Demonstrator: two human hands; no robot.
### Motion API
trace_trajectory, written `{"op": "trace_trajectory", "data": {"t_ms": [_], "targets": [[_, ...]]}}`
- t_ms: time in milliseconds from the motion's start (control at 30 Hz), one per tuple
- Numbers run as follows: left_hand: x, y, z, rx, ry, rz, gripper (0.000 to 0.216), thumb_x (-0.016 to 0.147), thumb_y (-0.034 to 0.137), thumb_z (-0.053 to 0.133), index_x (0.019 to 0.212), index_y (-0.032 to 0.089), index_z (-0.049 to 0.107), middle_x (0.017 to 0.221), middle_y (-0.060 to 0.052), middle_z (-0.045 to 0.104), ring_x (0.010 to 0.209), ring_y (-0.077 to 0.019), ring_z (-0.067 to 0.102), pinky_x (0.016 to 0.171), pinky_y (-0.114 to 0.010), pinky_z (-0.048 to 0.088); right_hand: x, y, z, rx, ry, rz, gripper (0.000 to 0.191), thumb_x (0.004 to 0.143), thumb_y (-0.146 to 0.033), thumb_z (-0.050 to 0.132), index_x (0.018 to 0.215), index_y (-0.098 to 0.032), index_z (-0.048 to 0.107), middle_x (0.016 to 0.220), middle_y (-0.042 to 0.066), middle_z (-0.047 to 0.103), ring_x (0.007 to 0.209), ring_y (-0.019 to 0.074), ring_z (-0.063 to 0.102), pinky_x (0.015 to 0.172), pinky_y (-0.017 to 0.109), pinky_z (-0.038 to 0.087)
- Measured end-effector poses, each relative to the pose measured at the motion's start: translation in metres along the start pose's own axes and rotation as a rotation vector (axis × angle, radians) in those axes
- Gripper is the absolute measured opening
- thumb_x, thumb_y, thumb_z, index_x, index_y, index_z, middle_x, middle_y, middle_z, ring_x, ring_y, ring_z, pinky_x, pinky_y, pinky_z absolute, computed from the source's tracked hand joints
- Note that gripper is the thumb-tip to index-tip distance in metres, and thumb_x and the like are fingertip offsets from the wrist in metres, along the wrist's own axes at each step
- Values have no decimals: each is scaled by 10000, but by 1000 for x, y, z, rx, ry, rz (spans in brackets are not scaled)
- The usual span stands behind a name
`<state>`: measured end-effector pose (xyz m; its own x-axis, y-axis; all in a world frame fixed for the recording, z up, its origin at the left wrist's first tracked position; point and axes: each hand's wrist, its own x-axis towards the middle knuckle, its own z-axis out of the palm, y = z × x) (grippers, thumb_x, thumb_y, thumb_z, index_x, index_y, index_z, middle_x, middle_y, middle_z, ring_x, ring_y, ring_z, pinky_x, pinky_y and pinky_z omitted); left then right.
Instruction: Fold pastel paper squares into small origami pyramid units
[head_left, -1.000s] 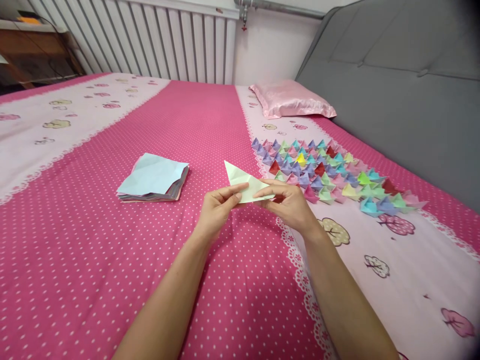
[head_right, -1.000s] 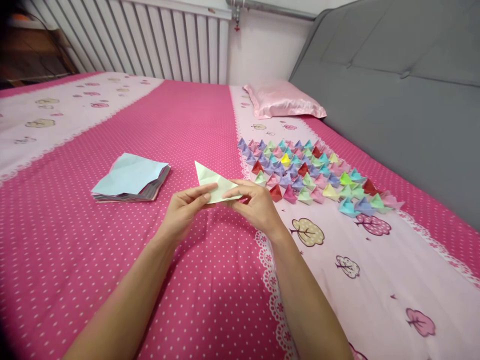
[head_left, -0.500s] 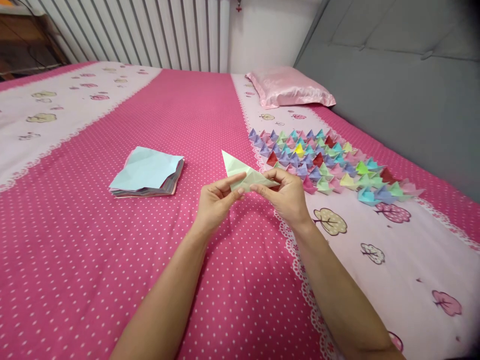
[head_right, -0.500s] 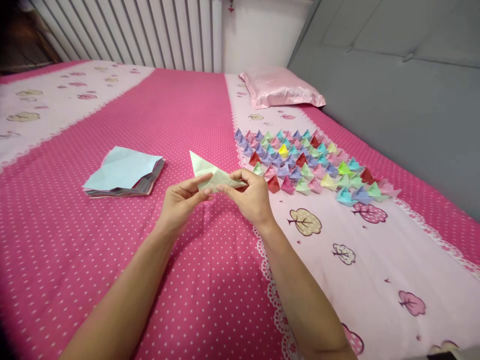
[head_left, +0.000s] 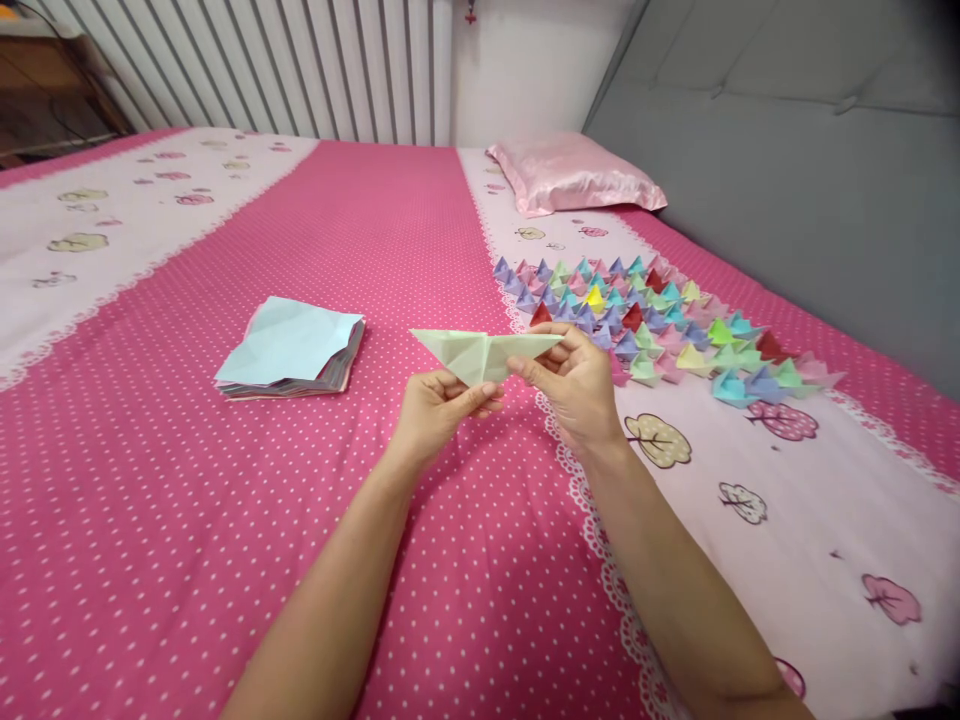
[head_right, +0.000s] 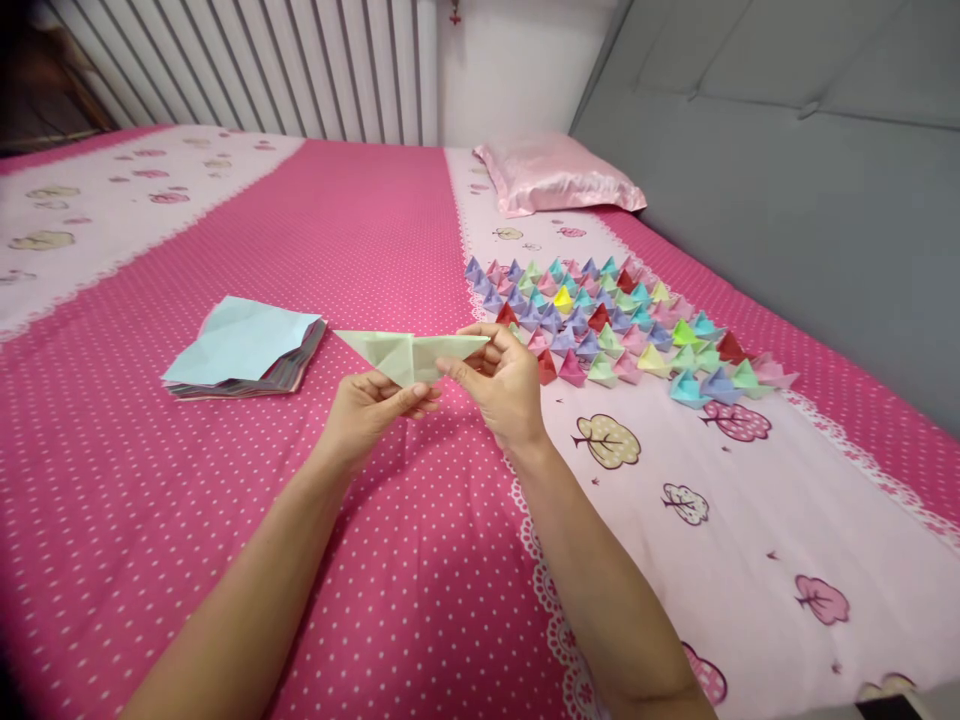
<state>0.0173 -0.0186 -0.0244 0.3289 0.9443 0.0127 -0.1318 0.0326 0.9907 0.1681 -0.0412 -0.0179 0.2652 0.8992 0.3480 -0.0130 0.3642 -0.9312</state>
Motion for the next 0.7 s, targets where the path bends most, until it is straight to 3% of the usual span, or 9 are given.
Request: {"op": "trace_trajectory", "data": {"t_ms": [200,400,700], "targets": [[0,0,-2,40,1,17,245,602,387,757,638,149,713,621,-76,714,567,-162,665,558,-254,542,-3,2,4,-10,-136,117,267,619,-377,754,786,-184,675,709,24,706,688,183,666,675,349,548],[0,0,-2,37,-26,24,242,626,376,746,682,143,718,640,-75,719,556,-150,663,560,-242,548,-3,-2,4,-20,-81,89,183,601,-291,777,737,-192,703,696,6,711,627,156,650,605,304,537],[-1,0,-3,64,-18,-23,259,610,390,751,639,136,712,639,-84,721,555,-159,665,561,-244,549,4,-9,-8,-78,77,88,172,601,-319,776,652,-187,679,552,-14,639,498,110,580,514,271,507]]}}
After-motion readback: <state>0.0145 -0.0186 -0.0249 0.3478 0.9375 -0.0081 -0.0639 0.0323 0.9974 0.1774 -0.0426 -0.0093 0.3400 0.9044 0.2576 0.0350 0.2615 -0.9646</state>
